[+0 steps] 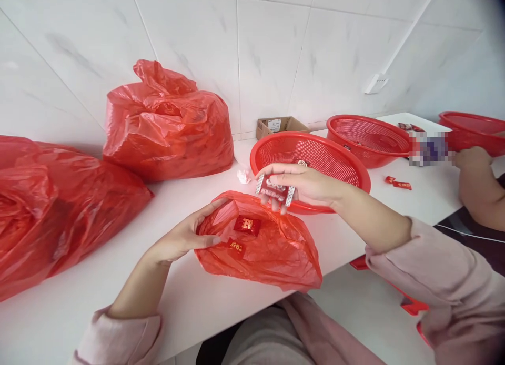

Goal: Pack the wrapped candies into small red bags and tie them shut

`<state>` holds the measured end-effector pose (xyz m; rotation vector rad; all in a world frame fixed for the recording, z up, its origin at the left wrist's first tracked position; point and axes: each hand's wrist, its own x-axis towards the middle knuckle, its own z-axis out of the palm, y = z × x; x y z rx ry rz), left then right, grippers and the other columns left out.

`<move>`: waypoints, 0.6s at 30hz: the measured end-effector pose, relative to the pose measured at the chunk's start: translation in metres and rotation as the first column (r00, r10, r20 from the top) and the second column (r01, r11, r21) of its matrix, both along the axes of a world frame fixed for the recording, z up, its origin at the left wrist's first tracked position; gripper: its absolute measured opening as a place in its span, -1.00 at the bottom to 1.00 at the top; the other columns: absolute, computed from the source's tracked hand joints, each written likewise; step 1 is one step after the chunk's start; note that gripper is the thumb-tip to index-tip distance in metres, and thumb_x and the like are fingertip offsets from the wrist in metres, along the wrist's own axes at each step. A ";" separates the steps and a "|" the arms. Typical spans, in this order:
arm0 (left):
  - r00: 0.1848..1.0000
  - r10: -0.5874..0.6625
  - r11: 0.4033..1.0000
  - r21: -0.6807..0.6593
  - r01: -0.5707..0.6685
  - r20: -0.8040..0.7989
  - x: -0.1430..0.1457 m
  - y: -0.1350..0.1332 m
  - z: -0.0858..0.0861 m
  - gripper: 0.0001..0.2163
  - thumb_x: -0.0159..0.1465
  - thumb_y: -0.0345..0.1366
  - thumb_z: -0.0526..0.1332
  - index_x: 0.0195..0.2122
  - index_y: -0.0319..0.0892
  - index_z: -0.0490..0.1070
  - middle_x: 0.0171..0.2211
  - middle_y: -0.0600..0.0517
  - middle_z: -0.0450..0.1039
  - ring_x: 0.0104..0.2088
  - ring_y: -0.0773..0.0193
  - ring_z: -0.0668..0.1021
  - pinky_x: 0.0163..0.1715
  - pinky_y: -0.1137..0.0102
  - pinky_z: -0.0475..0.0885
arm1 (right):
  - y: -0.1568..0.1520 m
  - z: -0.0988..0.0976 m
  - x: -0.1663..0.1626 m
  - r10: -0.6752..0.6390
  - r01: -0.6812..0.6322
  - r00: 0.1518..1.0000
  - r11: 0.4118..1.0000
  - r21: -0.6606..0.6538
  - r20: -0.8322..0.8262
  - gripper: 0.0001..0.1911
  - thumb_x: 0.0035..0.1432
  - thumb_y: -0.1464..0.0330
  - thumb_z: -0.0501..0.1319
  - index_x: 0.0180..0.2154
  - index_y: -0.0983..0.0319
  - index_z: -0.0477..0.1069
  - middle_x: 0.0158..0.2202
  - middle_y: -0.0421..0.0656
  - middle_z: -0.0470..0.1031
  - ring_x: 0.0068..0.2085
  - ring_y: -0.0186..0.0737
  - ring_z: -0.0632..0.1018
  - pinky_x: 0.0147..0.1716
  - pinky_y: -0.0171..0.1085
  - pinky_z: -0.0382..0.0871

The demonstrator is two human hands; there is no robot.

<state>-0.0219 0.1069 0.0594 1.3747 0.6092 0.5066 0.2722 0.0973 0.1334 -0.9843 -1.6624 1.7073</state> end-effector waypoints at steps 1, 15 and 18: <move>1.000 0.002 1.000 0.007 -0.002 -0.008 0.000 0.000 0.000 -0.25 0.17 -0.31 0.36 0.35 -0.06 0.05 0.37 -0.12 0.07 0.32 -0.14 0.21 0.24 0.08 0.24 | -0.007 -0.003 -0.007 0.031 -0.031 0.999 1.000 -0.003 0.044 -0.73 0.33 0.30 0.04 0.02 0.20 0.30 -0.22 -0.09 0.56 -0.39 -0.29 0.58 -0.40 -0.28 0.48; 0.999 -0.045 0.996 0.083 0.046 -0.015 -0.004 0.002 -0.003 -0.29 0.17 -0.29 0.36 0.33 0.00 0.12 0.41 -0.01 -0.05 0.35 -0.12 0.12 0.28 0.13 0.19 | 0.029 -0.007 0.039 -0.486 0.191 0.719 0.825 0.531 0.497 -0.73 0.31 0.40 0.01 -0.06 0.18 0.41 -0.11 -0.12 0.57 -0.21 -0.27 0.60 -0.19 -0.27 0.50; 0.998 -0.062 0.995 0.083 0.063 -0.013 -0.004 0.002 -0.003 -0.28 0.18 -0.28 0.35 0.34 0.02 0.10 0.40 -0.02 -0.01 0.35 -0.14 0.13 0.26 0.13 0.23 | 0.058 -0.010 0.094 -0.580 0.104 0.269 0.811 0.576 0.768 -0.64 0.25 0.30 0.12 0.08 0.14 0.34 0.02 -0.11 0.52 -0.01 -0.13 0.54 -0.05 -0.23 0.41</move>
